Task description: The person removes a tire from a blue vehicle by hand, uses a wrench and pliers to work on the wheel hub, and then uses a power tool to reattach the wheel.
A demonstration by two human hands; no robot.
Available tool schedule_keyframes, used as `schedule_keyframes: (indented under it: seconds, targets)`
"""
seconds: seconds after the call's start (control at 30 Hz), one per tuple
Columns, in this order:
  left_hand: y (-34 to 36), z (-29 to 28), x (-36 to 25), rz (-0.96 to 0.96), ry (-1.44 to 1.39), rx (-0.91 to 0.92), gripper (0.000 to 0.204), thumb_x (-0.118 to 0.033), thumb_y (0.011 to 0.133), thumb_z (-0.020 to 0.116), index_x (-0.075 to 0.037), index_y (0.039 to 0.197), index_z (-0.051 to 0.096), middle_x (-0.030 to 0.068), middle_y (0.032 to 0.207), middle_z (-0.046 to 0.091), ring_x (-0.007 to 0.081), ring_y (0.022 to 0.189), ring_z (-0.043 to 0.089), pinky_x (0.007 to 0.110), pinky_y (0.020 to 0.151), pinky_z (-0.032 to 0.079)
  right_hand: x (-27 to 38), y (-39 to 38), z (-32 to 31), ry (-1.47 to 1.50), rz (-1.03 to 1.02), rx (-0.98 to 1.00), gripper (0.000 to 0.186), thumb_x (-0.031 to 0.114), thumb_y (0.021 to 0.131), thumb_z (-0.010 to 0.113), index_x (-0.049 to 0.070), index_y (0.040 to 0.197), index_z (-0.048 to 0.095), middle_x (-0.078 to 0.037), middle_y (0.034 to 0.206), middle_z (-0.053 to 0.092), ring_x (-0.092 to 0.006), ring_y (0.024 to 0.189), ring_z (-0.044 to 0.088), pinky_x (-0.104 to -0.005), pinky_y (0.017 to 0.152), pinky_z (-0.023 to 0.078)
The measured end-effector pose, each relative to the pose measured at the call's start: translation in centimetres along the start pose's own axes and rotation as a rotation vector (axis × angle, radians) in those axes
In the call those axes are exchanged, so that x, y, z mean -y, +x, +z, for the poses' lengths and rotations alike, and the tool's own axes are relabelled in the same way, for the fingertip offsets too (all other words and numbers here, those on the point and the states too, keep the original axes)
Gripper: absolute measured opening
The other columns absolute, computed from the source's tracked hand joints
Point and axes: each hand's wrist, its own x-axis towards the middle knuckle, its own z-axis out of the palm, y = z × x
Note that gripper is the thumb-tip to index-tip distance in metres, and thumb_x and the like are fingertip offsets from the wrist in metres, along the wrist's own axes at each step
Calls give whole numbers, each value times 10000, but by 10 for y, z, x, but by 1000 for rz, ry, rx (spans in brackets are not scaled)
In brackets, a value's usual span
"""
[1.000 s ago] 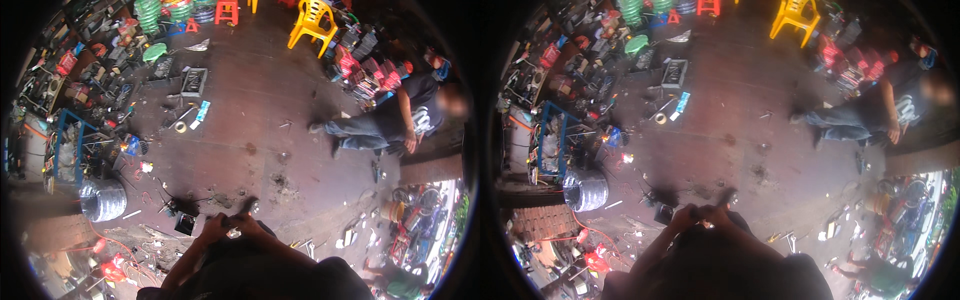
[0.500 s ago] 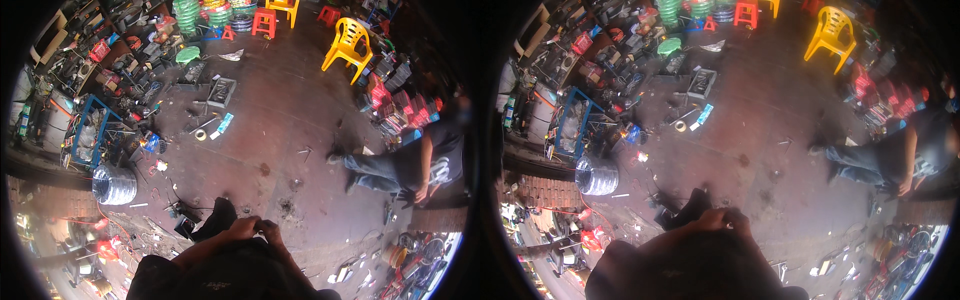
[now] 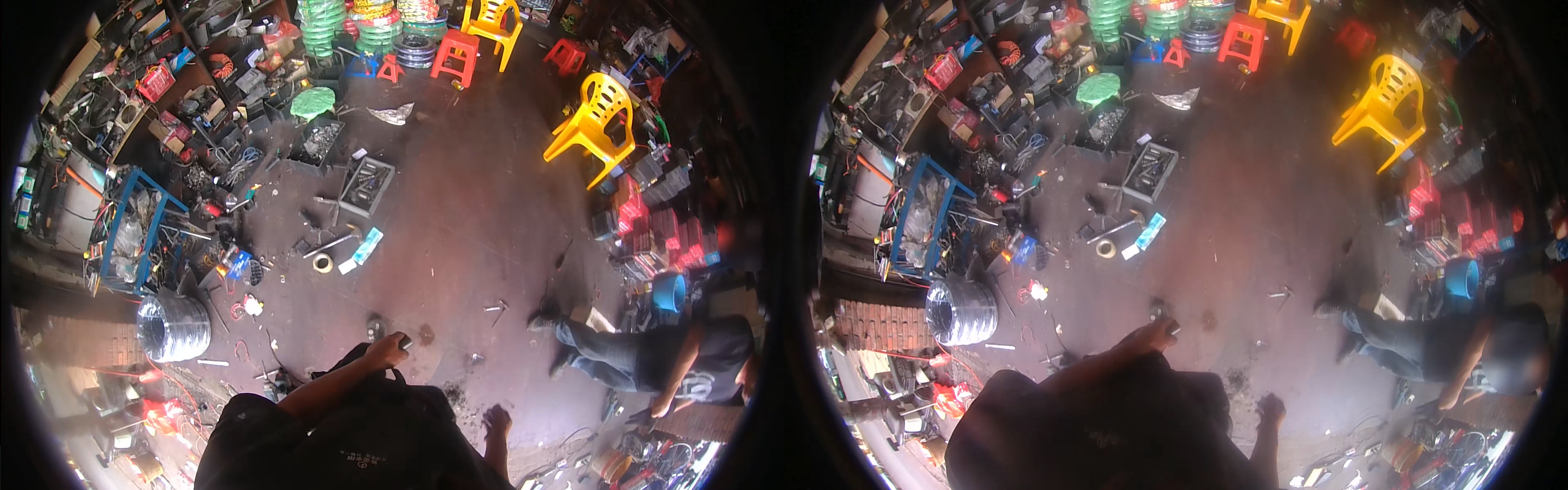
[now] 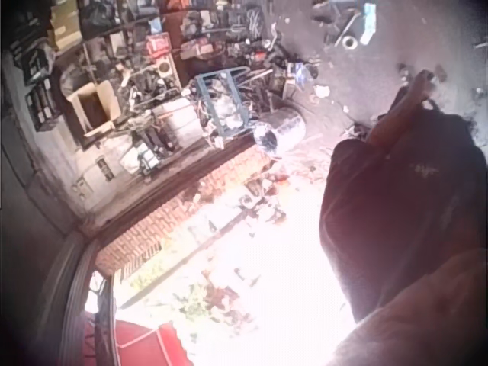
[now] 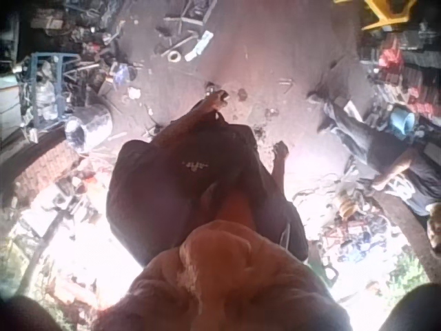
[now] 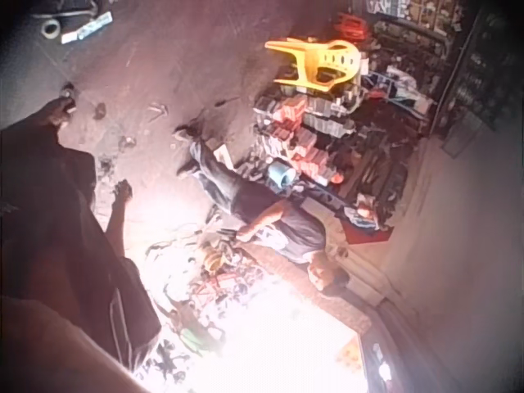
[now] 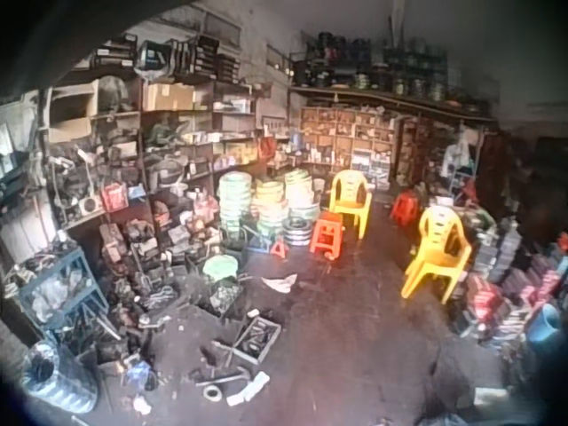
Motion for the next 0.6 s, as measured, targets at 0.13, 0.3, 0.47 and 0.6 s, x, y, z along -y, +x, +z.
schedule_keyframes:
  seconds: [0.13, 0.3, 0.47, 0.6]
  targets:
    - [42, -48, 40, 34, -114, 12, 373, -241, 679, 639, -114, 1029, 620, 140, 990, 647, 331, 926, 616, 426, 782, 483, -56, 4, -21, -553, -199, 183, 174, 181, 852, 582, 105, 1008, 589, -47, 789, 607, -174, 665, 595, -328, 552, 488]
    - [97, -70, 107, -170, 121, -167, 363, -185, 714, 592, -123, 1072, 613, 160, 993, 597, 331, 926, 578, 418, 812, 470, -25, 27, 18, -930, -149, 235, 150, 179, 855, 576, 106, 986, 579, -44, 764, 587, -160, 636, 577, -295, 518, 467]
    - [103, -75, 186, -606, 276, -46, 299, -230, 757, 574, -135, 1037, 617, 159, 945, 620, 328, 927, 600, 449, 768, 502, 99, 119, 73, -922, -175, 270, 127, 176, 858, 570, 107, 964, 569, -40, 738, 568, -147, 608, 560, -263, 484, 446]
    - [51, -80, 240, -652, 248, -192, 417, -293, 676, 707, -29, 983, 610, 186, 945, 645, 357, 932, 612, 450, 786, 497, 228, 206, 152, -791, -188, 399, 109, 174, 860, 565, 107, 946, 561, -38, 718, 552, -136, 585, 545, -238, 457, 429]
